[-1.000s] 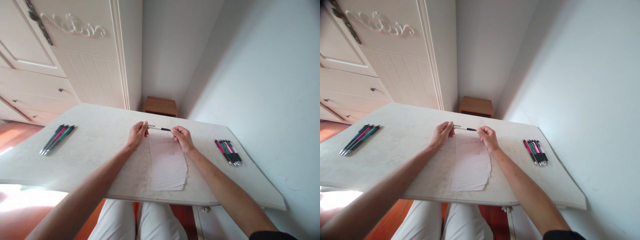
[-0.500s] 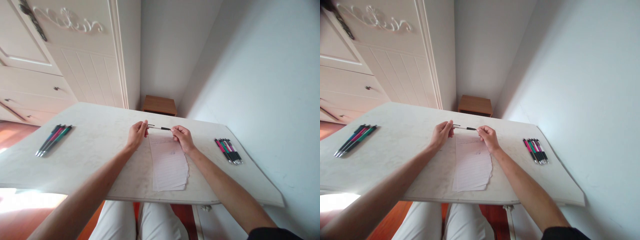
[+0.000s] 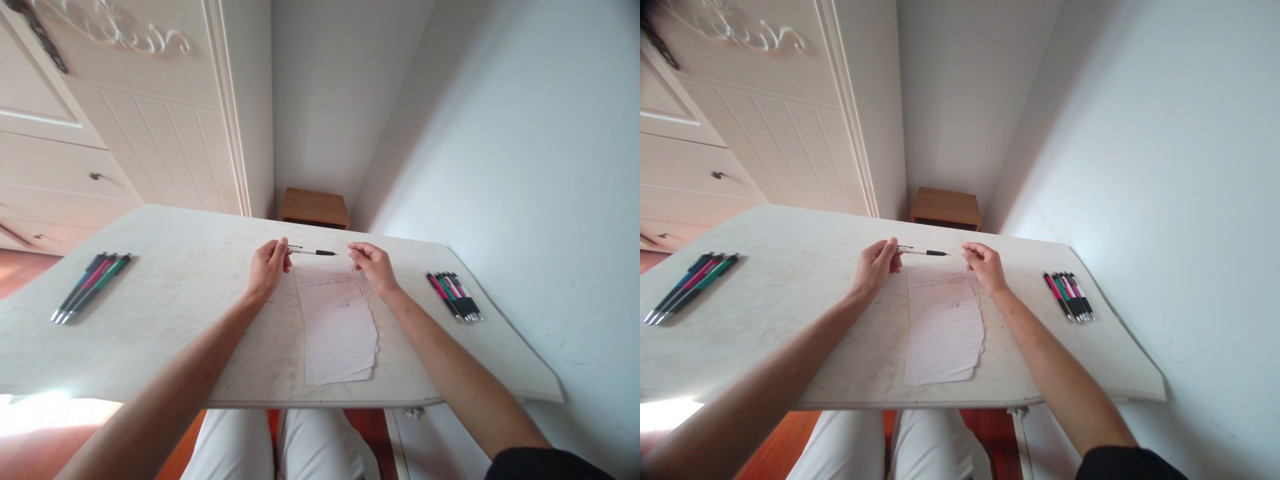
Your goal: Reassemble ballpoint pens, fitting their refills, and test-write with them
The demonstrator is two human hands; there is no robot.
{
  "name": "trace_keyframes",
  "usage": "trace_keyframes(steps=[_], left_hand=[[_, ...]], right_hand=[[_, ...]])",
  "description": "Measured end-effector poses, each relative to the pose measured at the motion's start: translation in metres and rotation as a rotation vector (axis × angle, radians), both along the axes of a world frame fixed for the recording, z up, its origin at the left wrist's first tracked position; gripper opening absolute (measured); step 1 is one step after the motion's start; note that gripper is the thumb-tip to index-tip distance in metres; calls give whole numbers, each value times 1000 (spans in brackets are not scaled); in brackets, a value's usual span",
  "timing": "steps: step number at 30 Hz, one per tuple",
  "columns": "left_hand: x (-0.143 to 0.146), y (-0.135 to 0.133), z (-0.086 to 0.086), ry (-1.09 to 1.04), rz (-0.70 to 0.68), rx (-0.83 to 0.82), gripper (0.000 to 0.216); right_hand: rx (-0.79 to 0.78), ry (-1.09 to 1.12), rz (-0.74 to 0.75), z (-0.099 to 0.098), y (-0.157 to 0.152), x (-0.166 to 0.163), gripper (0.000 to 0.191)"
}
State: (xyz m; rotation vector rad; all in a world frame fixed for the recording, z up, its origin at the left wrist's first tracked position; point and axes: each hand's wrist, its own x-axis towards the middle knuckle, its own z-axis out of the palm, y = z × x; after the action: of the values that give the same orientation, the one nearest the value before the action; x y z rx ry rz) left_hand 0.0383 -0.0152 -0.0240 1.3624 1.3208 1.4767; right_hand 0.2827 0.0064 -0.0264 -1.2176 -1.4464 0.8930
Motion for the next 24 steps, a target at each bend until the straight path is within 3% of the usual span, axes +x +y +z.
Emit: trace_keyframes(steps=[7,24], left_hand=[[0,-1,1,52,4,-2,44],[1,0,3,124,-23,-18,44]], right_hand=[[161,-441,-27,-8,9,16,25],[257,-600,17,-3,3,16,15]])
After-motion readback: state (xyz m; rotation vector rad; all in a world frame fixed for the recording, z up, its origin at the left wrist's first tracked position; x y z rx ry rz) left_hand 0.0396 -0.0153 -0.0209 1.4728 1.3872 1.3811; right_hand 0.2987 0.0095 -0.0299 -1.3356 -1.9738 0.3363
